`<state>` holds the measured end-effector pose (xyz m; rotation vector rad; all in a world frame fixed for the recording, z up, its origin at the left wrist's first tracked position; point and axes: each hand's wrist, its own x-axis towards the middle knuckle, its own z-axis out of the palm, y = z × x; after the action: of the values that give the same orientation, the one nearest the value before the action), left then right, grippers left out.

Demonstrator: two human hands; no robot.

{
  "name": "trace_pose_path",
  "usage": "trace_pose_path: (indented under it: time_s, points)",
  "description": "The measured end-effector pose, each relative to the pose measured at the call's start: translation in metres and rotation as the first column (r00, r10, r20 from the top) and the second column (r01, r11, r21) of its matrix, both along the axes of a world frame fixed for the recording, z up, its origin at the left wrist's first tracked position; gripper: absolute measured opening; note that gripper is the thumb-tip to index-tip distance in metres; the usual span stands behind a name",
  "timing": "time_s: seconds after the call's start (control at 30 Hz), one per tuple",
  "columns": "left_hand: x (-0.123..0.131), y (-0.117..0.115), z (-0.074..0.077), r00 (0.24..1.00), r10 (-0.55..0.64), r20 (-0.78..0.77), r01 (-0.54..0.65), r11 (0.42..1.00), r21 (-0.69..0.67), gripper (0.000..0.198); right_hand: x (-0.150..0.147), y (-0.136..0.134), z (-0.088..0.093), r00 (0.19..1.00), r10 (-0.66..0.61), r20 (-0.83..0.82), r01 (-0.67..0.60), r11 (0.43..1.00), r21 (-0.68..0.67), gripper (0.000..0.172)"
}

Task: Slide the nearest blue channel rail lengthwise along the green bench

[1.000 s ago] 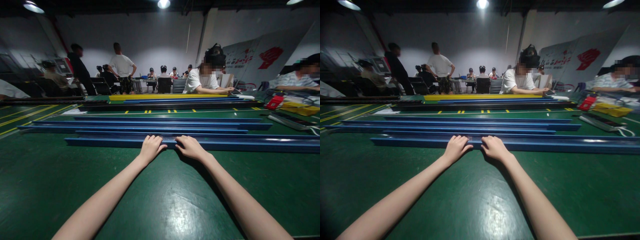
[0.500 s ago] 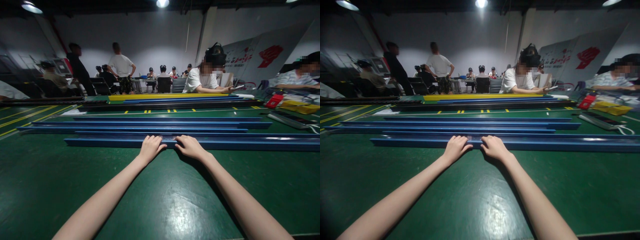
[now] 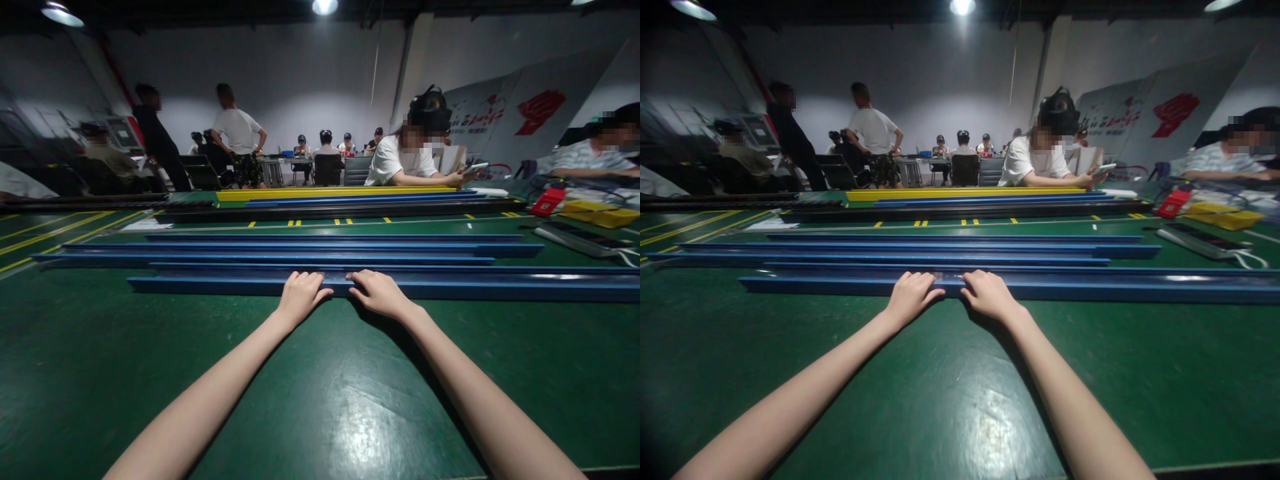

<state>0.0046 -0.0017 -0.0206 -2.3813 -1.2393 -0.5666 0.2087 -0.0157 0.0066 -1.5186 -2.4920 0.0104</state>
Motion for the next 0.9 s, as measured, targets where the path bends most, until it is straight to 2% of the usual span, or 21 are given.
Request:
trace_pose_path:
  time_s: [0.17, 0.43, 0.63, 0.9]
  points:
    - [0.000, 0.000, 0.001, 1.000, 0.004, 0.001, -0.004, 1.000, -0.021, 0.032, 0.001, 0.002, -0.002, 0.999, 0.028, -0.038, -0.027, 0.999, 0.036, 0.033]
    - [0.001, 0.000, 0.006, 1.000, 0.002, -0.025, -0.004, 0.996, -0.085, 0.032, 0.000, 0.001, -0.001, 0.999, 0.022, -0.043, -0.021, 1.000, 0.016, 0.033]
    - [-0.002, 0.004, 0.013, 1.000, -0.005, -0.026, 0.000, 0.979, -0.203, 0.033, 0.002, 0.001, -0.001, 0.999, 0.023, -0.042, -0.022, 1.000, 0.017, 0.029]
    - [-0.011, 0.011, 0.021, 0.995, -0.019, 0.094, 0.054, 0.917, -0.396, 0.030, 0.005, 0.002, -0.003, 0.997, -0.004, -0.071, 0.010, 0.997, 0.077, 0.015]
